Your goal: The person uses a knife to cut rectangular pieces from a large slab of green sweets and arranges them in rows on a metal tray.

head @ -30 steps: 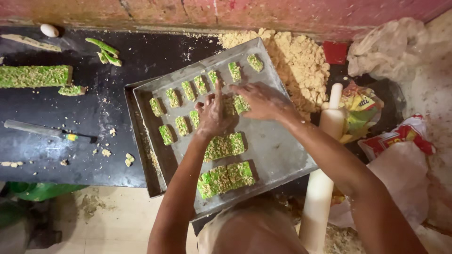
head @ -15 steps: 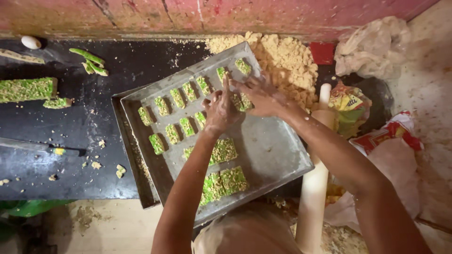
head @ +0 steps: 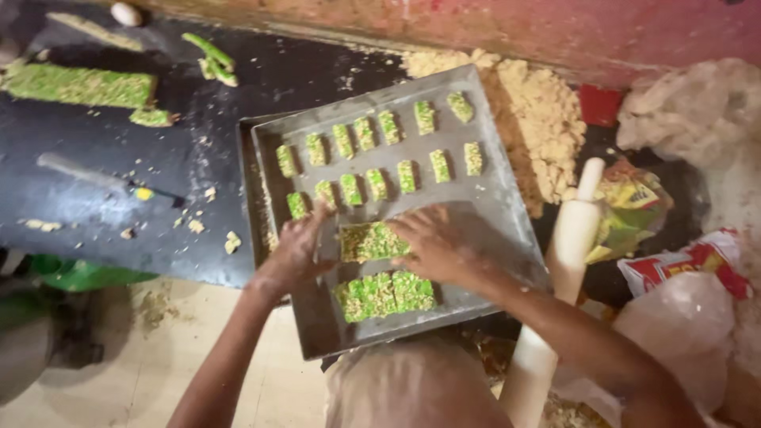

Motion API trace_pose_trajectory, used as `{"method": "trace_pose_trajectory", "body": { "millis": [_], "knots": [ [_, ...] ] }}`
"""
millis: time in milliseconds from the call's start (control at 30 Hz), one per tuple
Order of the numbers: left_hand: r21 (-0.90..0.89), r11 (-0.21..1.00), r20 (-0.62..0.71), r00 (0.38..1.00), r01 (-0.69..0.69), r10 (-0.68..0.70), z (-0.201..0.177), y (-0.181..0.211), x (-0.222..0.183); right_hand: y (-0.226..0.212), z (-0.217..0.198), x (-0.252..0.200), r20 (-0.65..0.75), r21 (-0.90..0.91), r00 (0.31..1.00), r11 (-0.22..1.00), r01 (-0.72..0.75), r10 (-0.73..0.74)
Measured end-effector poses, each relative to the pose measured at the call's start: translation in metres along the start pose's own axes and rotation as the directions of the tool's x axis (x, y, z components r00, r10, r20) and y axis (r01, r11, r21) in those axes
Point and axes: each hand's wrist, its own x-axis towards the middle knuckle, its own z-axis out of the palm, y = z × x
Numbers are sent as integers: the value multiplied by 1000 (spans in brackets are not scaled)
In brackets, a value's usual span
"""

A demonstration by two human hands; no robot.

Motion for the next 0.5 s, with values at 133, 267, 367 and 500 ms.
{"method": "trace_pose_trajectory", "body": {
  "millis": [133, 267, 367, 500],
  "knots": [
    [-38, 996, 20, 997, 80, -80, 29, -2, -3, -42, 19, 39, -84, -26, 995, 999, 43, -45],
    [-113, 992, -5, 999, 53, -54, 39, 1, 7, -53, 25, 56, 110, -18, 978, 984, -178, 178],
    [-126, 991, -26, 998, 47, -51, 44, 5, 3, -53, 29, 56, -156, 120, 988, 992, 35, -16],
    [-42, 977, 62, 976, 211, -208, 46, 5, -9, -52, 33, 58, 39, 41, 997, 997, -68, 67]
  ]
}}
